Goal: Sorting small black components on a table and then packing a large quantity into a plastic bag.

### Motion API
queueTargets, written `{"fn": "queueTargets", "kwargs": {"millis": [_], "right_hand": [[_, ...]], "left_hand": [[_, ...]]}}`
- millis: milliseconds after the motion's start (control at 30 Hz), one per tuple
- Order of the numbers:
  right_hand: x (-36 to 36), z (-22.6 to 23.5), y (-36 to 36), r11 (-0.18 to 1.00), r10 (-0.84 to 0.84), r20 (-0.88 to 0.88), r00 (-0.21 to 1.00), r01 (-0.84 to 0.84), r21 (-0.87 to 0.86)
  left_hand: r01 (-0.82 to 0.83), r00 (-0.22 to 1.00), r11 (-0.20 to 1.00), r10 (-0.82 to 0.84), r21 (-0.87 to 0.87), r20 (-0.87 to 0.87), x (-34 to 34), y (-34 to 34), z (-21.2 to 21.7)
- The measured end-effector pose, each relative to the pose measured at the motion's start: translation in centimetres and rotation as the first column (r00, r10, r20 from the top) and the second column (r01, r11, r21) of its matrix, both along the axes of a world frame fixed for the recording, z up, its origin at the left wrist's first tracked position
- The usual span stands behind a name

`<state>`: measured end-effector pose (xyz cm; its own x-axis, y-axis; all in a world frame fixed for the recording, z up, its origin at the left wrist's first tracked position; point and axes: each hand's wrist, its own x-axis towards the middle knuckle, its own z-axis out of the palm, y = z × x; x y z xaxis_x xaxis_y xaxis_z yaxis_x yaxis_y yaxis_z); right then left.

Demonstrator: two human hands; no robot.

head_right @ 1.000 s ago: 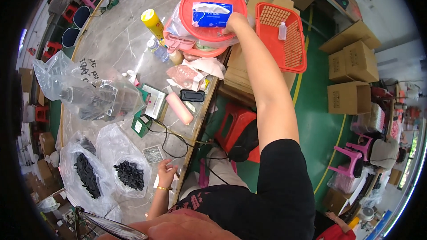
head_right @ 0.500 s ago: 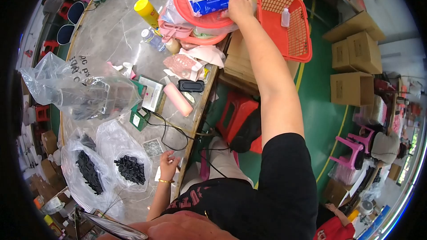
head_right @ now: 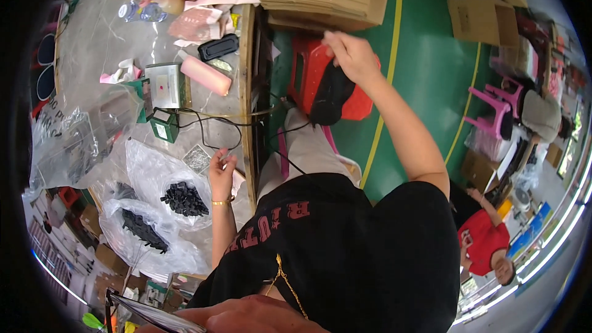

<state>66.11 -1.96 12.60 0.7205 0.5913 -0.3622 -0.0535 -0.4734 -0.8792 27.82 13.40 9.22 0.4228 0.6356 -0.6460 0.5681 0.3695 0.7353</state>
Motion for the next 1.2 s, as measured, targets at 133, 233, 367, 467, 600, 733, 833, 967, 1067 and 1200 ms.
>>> {"fn": "queueTargets", "kwargs": {"millis": [133,233,367,467,600,733,833,967,1067,1200], "right_hand": [[-4.2,-14.5,-11.1,0.724,-0.075,0.193,0.978,0.186,-0.664],[-6.6,-17.1,-12.0,0.641,-0.294,-0.128,0.947,0.096,-0.761],[-6.0,-19.6,-8.9,0.487,-0.466,0.213,0.859,0.450,-0.749],[-1.7,-19.2,-6.7,0.501,-0.279,0.038,0.960,0.179,-0.847],[-0.3,-22.7,-5.2,0.420,-0.093,-0.145,0.985,-0.093,-0.903],[-0.4,-25.3,-6.3,0.537,0.026,-0.176,0.984,-0.162,-0.828],[-0.2,-25.8,-8.0,0.630,-0.019,-0.112,0.994,-0.075,-0.773],[0.4,-25.1,-10.6,0.764,-0.037,-0.213,0.976,-0.110,-0.636],[-0.1,-23.7,-12.0,0.861,0.004,-0.213,0.977,-0.112,-0.496],[-1.7,-20.6,-12.9,0.888,0.141,-0.239,0.961,-0.230,-0.398]], "left_hand": [[0.124,0.991,0.992,-0.124,-0.004,-0.047,0.8,0.0,-0.4],[0.140,0.987,0.989,-0.143,-0.046,-0.069,1.7,-0.6,0.7],[0.193,0.981,0.981,-0.193,-0.014,-0.031,1.6,-2.0,1.3],[0.254,0.959,0.961,-0.265,-0.105,-0.104,0.8,-3.6,0.9],[0.254,0.955,0.940,-0.281,-0.228,-0.095,-1.0,-6.0,-1.1],[0.221,0.963,0.939,-0.253,-0.263,-0.095,-1.6,-7.5,-1.2],[0.213,0.964,0.946,-0.244,-0.244,-0.106,-3.3,-7.3,-1.0],[0.195,0.967,0.964,-0.221,-0.183,-0.130,-6.6,-6.9,-0.5],[0.195,0.966,0.970,-0.215,-0.144,-0.141,-8.3,-6.7,0.3],[0.163,0.964,0.975,-0.190,-0.152,-0.183,-12.2,-7.1,1.2]]}}
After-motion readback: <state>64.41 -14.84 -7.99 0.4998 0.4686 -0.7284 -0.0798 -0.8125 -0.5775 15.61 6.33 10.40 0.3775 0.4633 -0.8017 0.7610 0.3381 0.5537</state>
